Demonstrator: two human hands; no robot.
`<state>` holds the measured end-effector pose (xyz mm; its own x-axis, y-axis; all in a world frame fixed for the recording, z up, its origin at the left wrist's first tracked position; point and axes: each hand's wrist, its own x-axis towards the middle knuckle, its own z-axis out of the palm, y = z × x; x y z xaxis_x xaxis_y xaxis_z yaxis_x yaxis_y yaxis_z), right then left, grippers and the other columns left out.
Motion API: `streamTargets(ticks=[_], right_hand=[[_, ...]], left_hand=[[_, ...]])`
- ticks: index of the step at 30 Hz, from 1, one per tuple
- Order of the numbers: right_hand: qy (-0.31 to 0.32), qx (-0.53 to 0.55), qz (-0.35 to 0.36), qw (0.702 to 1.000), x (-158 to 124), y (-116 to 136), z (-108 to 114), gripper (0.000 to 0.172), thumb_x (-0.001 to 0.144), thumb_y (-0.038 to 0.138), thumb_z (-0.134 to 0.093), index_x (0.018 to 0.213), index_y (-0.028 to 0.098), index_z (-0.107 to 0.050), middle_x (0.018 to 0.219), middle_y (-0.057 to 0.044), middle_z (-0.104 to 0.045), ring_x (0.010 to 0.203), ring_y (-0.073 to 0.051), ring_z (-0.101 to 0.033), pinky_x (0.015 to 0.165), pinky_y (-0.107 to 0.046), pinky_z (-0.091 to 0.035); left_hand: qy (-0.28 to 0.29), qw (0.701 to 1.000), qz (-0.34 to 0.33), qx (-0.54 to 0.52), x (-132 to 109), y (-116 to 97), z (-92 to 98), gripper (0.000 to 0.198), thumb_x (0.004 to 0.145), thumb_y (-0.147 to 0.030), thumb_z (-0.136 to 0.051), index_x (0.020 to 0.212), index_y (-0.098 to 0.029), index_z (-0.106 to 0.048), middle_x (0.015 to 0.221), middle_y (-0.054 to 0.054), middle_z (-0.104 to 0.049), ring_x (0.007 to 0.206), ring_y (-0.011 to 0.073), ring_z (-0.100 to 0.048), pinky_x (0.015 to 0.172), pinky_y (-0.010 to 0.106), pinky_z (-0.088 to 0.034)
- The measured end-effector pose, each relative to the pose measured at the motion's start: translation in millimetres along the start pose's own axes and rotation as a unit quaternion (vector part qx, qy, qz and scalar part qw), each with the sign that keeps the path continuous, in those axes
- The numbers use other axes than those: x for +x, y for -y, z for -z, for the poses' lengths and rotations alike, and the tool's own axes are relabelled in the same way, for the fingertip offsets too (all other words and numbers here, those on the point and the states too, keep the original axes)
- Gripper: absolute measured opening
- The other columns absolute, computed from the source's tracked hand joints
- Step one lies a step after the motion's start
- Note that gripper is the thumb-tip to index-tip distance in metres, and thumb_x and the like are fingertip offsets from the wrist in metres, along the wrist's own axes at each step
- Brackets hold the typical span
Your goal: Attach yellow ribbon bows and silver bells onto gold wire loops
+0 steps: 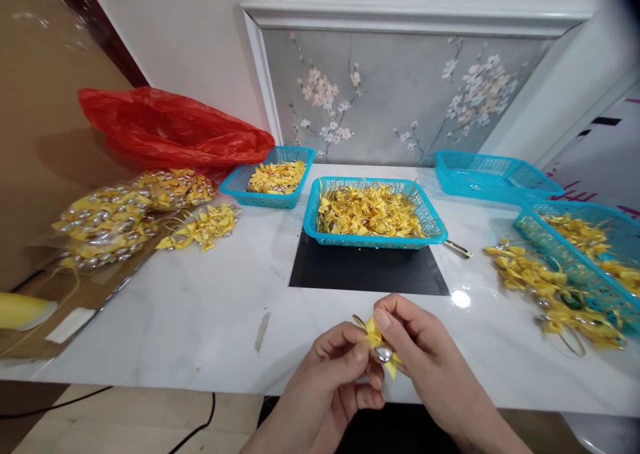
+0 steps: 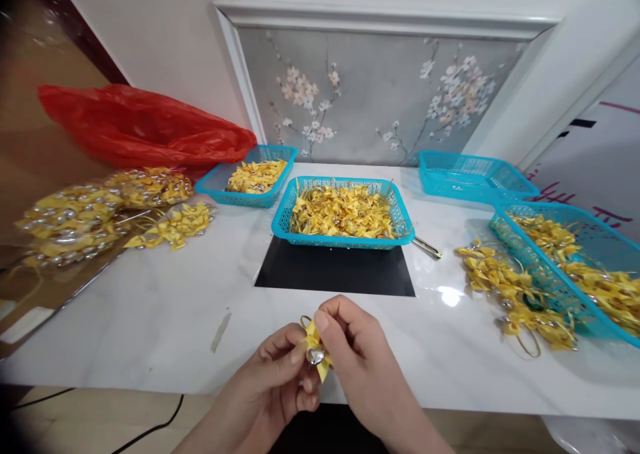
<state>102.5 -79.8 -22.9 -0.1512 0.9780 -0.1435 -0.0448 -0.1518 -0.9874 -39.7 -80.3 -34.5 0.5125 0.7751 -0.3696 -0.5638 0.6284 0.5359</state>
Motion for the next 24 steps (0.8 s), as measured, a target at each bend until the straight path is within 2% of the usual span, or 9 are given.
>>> streamTargets(ticks=[2, 4, 8, 11, 13, 15, 20, 24], right_hand=[[0.012, 0.047, -0.020, 0.999, 0.6, 0.4, -0.6, 0.031, 0.093, 0.047, -0.049, 0.077, 0.022, -0.049, 0.062, 0.005, -0.050, 0.051, -0.010, -0.050, 0.048, -0.021, -0.038], [0.019, 0.048, -0.020, 0.998, 0.9, 1.5, -0.5, 0.031, 0.093, 0.047, -0.049, 0.076, 0.021, -0.048, 0.062, 0.005, -0.051, 0.050, -0.010, -0.051, 0.048, -0.021, -0.039], [-0.013, -0.083, 0.039, 0.996, -0.1, 3.9, 0.2, 0.029, 0.094, 0.040, -0.049, 0.073, 0.020, -0.051, 0.062, 0.004, -0.048, 0.056, -0.011, -0.045, 0.052, -0.022, -0.037], [-0.029, -0.158, 0.077, 0.984, -1.2, 3.6, -1.0, 0.026, 0.094, 0.035, -0.047, 0.074, 0.020, -0.052, 0.060, 0.004, -0.045, 0.054, -0.011, -0.040, 0.050, -0.023, -0.033], [-0.025, -0.175, 0.093, 0.980, -1.1, 2.6, -2.7, 0.025, 0.095, 0.034, -0.046, 0.075, 0.020, -0.052, 0.059, 0.004, -0.046, 0.054, -0.011, -0.039, 0.050, -0.023, -0.032], [-0.021, -0.173, 0.100, 0.980, -0.7, 1.5, -4.0, 0.025, 0.095, 0.034, -0.046, 0.075, 0.020, -0.052, 0.060, 0.004, -0.047, 0.054, -0.011, -0.040, 0.050, -0.023, -0.033], [-0.031, -0.132, 0.084, 0.987, -0.3, -1.1, -3.1, 0.028, 0.095, 0.038, -0.047, 0.075, 0.020, -0.051, 0.061, 0.004, -0.044, 0.056, -0.011, -0.041, 0.050, -0.022, -0.034], [-0.028, -0.087, 0.053, 0.994, 1.8, -2.5, -3.5, 0.030, 0.094, 0.041, -0.048, 0.073, 0.019, -0.050, 0.061, 0.005, -0.041, 0.056, -0.011, -0.039, 0.050, -0.021, -0.035]], left_hand=[[0.004, 1.000, 0.010, 0.000, 0.2, -0.3, 3.0, 0.015, 0.073, -0.027, -0.079, 0.071, -0.016, -0.070, 0.062, 0.001, -0.062, 0.054, 0.0092, -0.056, 0.052, 0.020, -0.054], [0.004, 0.999, 0.013, 0.036, -0.9, -4.2, 4.3, 0.020, 0.075, -0.033, -0.076, 0.072, -0.014, -0.070, 0.066, 0.002, -0.062, 0.058, 0.0109, -0.057, 0.053, 0.022, -0.054], [-0.026, 0.986, -0.049, 0.158, -5.8, -16.2, 1.3, 0.031, 0.080, -0.045, -0.068, 0.078, -0.014, -0.068, 0.075, 0.004, -0.061, 0.068, 0.0139, -0.057, 0.060, 0.024, -0.053], [-0.078, 0.959, -0.108, 0.249, -7.9, -20.4, -3.2, 0.027, 0.080, -0.041, -0.069, 0.072, -0.017, -0.062, 0.069, 0.000, -0.059, 0.068, 0.0135, -0.055, 0.064, 0.025, -0.051], [-0.091, 0.948, -0.117, 0.282, -7.4, -19.5, -5.4, 0.024, 0.080, -0.035, -0.071, 0.069, -0.017, -0.060, 0.066, -0.002, -0.059, 0.066, 0.0123, -0.055, 0.065, 0.024, -0.049], [-0.085, 0.953, -0.107, 0.268, -5.8, -16.9, -6.8, 0.023, 0.080, -0.031, -0.072, 0.068, -0.016, -0.060, 0.066, -0.002, -0.058, 0.065, 0.0114, -0.054, 0.066, 0.024, -0.049], [-0.051, 0.990, -0.050, 0.124, -2.6, -10.9, -9.4, 0.025, 0.082, -0.027, -0.071, 0.063, -0.014, -0.058, 0.067, -0.002, -0.056, 0.064, 0.0094, -0.053, 0.064, 0.022, -0.050], [-0.059, 0.992, -0.061, 0.097, -1.3, -9.8, -10.4, 0.024, 0.082, -0.021, -0.070, 0.063, -0.014, -0.057, 0.065, -0.001, -0.059, 0.060, 0.0081, -0.054, 0.061, 0.019, -0.049]])
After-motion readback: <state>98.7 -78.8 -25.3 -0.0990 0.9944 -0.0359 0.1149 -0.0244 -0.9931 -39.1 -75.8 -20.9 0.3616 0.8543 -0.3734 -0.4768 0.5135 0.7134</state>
